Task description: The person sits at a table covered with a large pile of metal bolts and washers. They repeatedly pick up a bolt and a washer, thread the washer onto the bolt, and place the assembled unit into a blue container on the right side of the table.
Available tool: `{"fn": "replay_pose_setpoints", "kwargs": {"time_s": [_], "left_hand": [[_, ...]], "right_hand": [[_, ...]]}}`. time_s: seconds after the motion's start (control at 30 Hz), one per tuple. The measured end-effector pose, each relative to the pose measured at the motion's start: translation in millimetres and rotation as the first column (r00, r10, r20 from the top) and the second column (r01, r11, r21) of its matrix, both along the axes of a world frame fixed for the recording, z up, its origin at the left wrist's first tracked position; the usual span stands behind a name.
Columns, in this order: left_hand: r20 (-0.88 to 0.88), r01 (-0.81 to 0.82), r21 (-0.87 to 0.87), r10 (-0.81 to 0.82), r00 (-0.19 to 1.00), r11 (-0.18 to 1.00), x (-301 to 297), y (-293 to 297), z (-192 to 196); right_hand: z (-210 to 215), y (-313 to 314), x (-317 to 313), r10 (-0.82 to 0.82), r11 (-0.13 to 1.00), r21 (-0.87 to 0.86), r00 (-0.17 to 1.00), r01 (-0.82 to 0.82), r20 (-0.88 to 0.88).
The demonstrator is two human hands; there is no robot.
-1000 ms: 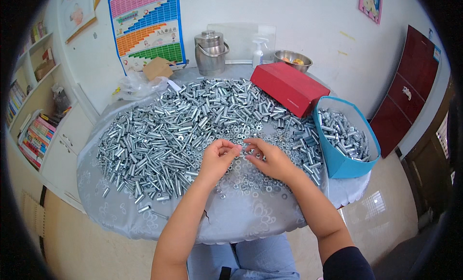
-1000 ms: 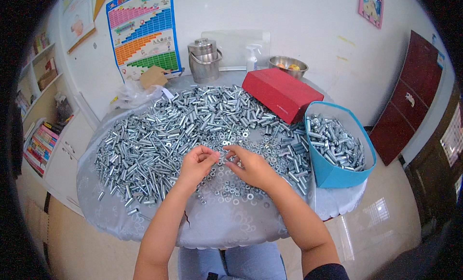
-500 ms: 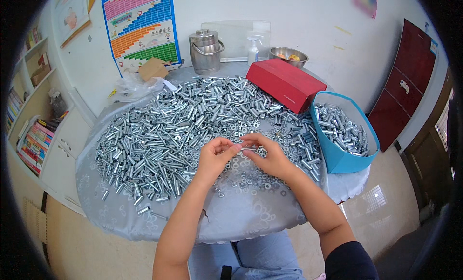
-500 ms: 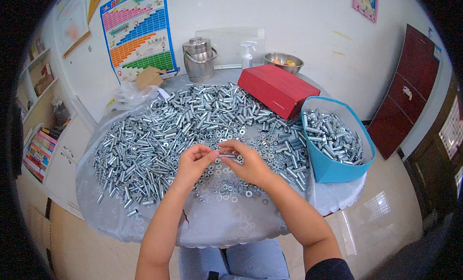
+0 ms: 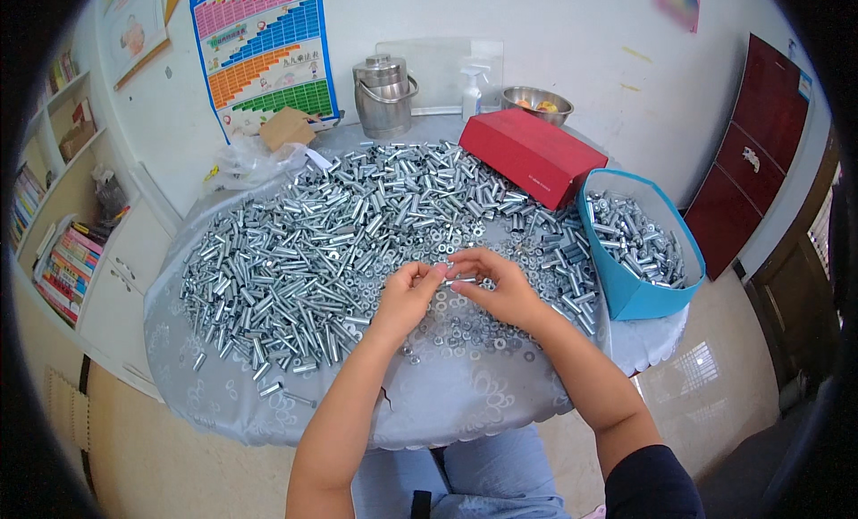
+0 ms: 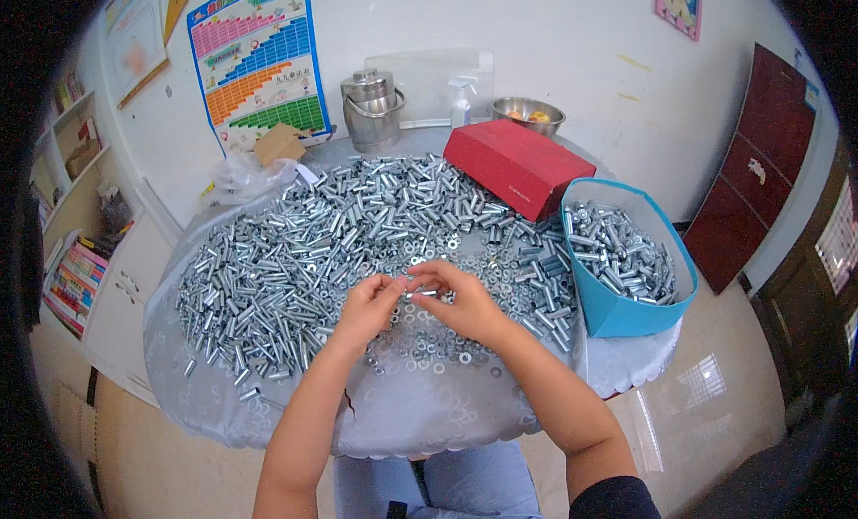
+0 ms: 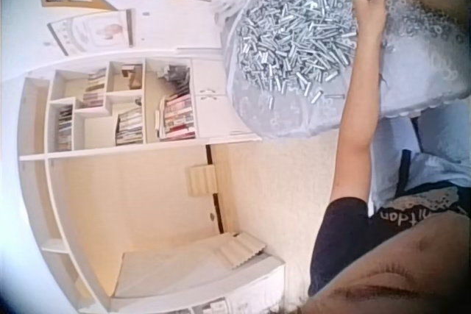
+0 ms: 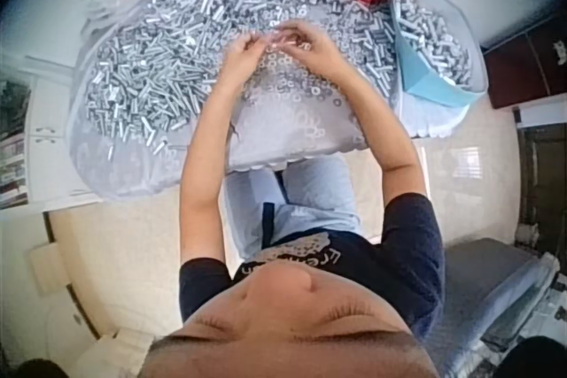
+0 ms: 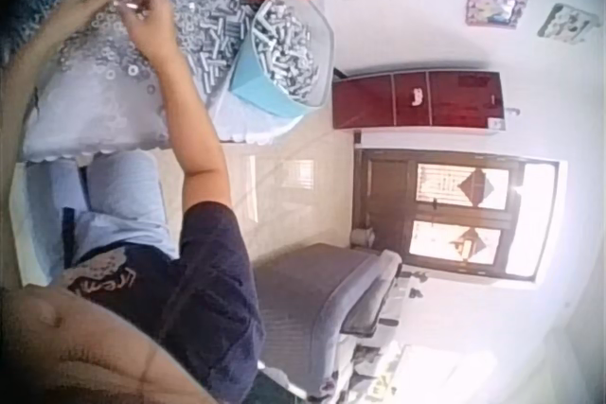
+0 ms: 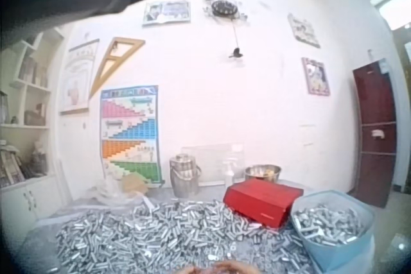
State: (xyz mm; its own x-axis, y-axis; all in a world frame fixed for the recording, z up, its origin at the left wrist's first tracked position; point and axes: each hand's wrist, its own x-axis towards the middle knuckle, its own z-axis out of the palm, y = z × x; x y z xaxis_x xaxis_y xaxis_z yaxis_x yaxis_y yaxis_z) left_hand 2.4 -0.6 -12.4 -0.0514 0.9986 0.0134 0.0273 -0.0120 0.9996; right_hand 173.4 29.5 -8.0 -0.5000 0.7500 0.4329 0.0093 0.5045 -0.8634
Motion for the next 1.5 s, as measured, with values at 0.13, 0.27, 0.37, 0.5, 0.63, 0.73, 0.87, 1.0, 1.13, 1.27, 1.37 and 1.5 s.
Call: {"fn": "replay_pose_setpoints", "kwargs": {"time_s": [0.13, 0.27, 0.37, 0.5, 0.63, 0.73, 0.87, 1.0, 1.13, 1.27, 1.37, 1.5], "left_hand": [[0.037, -0.002, -0.055, 0.004, 0.999, 0.998, 6, 0, -3], [0.096, 0.036, -0.194, -0.018, 0.995, 0.98, 7, -4, 3], [0.196, 0.081, -0.275, -0.027, 0.98, 0.958, 9, -8, 9], [0.321, 0.217, -0.314, -0.112, 0.94, 0.924, 9, -7, 7], [0.388, 0.355, -0.295, -0.229, 0.893, 0.887, 8, -9, 13], [0.399, 0.389, -0.285, -0.26, 0.879, 0.876, 9, -10, 16], [0.476, 0.416, -0.297, -0.244, 0.845, 0.86, 7, -9, 13], [0.643, 0.438, -0.299, -0.16, 0.748, 0.848, 9, -8, 13], [0.715, 0.38, -0.316, -0.046, 0.698, 0.87, 4, -8, 15], [0.676, 0.312, -0.304, -0.027, 0.737, 0.9, 3, -11, 18], [0.631, 0.295, -0.287, -0.052, 0.774, 0.911, 5, -11, 15], [0.495, 0.226, -0.274, -0.064, 0.867, 0.935, 11, -10, 11]], "right_hand": [[-3, 1, -2, 0.049, 0.998, -0.023, 0.998, -0.05, -0.047], [3, -4, -4, 0.068, 0.989, -0.121, 0.992, -0.081, -0.101], [6, -5, -3, 0.079, 0.977, -0.185, 0.988, -0.104, -0.136], [11, -8, -2, 0.094, 0.954, -0.265, 0.977, -0.143, -0.19], [12, -6, -1, 0.107, 0.941, -0.292, 0.971, -0.168, -0.216], [12, -5, 0, 0.112, 0.94, -0.295, 0.971, -0.174, -0.213], [11, -5, -1, 0.11, 0.946, -0.281, 0.976, -0.162, -0.19], [10, -5, -3, 0.057, 0.963, -0.247, 0.98, -0.105, -0.191], [11, -5, -2, -0.002, 0.982, -0.188, 0.993, -0.02, -0.117], [19, -10, -3, 0.015, 0.959, -0.281, 0.996, -0.039, -0.086], [10, -9, -5, 0.085, 0.978, -0.18, 0.988, -0.107, -0.127], [4, -8, -7, 0.079, 0.96, -0.252, 0.982, -0.122, -0.173]]}}
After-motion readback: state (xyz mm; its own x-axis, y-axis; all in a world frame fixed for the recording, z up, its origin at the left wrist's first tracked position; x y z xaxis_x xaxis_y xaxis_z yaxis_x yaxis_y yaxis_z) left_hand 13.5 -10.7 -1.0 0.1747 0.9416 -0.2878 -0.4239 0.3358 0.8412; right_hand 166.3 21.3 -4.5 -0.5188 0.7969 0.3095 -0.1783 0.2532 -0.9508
